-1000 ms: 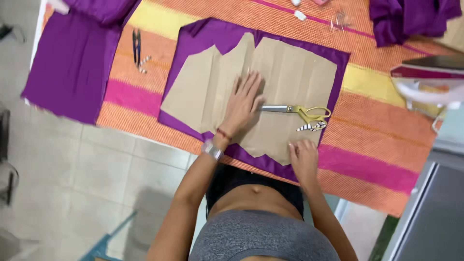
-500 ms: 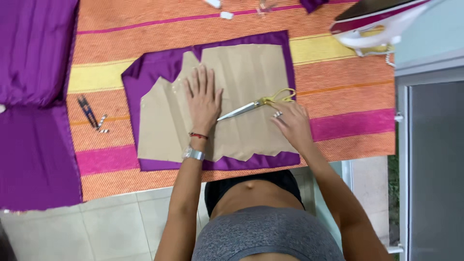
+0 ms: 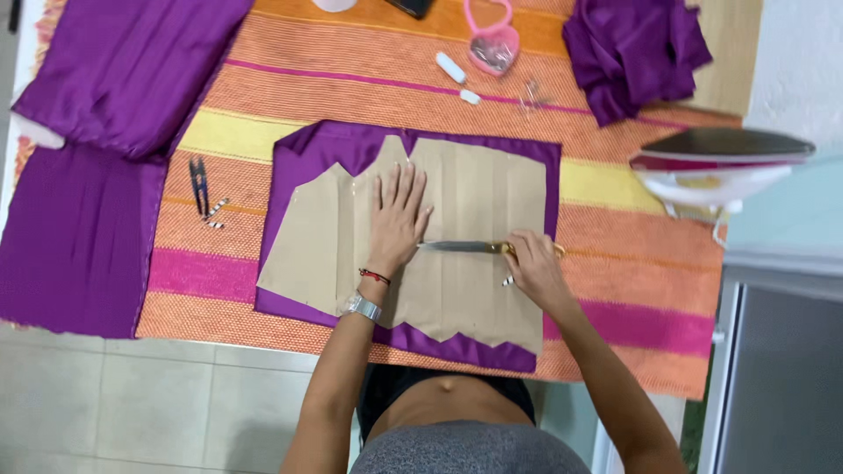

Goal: The person pins purple fabric to a paper pattern on a table using several pins. They align the edges of the fabric with the pattern and smooth the material by hand.

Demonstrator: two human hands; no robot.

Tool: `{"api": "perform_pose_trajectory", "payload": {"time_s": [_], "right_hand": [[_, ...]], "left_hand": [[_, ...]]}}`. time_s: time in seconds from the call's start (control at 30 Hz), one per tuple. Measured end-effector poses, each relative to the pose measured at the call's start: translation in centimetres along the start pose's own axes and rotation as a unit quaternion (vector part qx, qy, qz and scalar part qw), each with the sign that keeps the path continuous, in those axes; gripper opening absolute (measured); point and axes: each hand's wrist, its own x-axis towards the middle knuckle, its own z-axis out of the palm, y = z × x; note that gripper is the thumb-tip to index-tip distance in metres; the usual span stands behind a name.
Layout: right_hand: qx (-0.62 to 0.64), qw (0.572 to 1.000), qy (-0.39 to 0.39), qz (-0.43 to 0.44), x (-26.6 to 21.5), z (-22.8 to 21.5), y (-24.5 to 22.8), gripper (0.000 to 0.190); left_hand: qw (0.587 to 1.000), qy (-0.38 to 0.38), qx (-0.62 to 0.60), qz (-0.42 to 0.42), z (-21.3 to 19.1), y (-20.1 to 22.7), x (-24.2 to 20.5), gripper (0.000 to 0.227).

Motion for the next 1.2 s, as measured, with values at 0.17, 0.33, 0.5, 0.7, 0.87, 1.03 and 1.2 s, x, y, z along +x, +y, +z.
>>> {"api": "perform_pose_trajectory", "payload": {"time_s": [0.17, 0.33, 0.5, 0.7, 0.87, 1.03, 1.2], "right_hand": [[0.078, 0.996, 0.03, 0.034, -0.9, -1.4, 0.7, 0.036], [0.192, 0.967, 0.112, 0.124, 2.6, -2.5, 2.0, 0.028], [0.192, 0.97, 0.092, 0.119, 12.1, -3.9, -1.9, 0.027], [0.161, 0.981, 0.092, 0.058, 26.2, 2.2, -6.4, 0.031], [0.201, 0.974, 0.106, -0.01, 38.5, 8.0, -9.5, 0.035], [0.131, 0.988, 0.08, 0.023, 44.8, 8.7, -11.5, 0.03], [0.076, 0.992, 0.085, 0.057, 47.1, 8.9, -8.6, 0.029]], "left_hand": [[1.0, 0.001, -0.021, 0.0, -0.1, 0.1, -0.3, 0.069], [0.998, 0.006, -0.056, -0.018, 0.0, 0.1, -0.6, 0.068], [0.98, 0.126, -0.151, -0.012, -4.7, -0.5, -3.3, 0.054], [0.978, 0.135, -0.156, -0.036, -9.1, -9.8, -7.0, 0.055], [0.969, 0.198, -0.085, -0.12, -11.5, -23.7, -10.4, 0.052], [0.964, 0.172, -0.106, -0.17, -14.2, -27.2, -10.5, 0.056], [0.968, 0.142, -0.101, -0.181, -13.8, -27.4, -10.2, 0.048]]}}
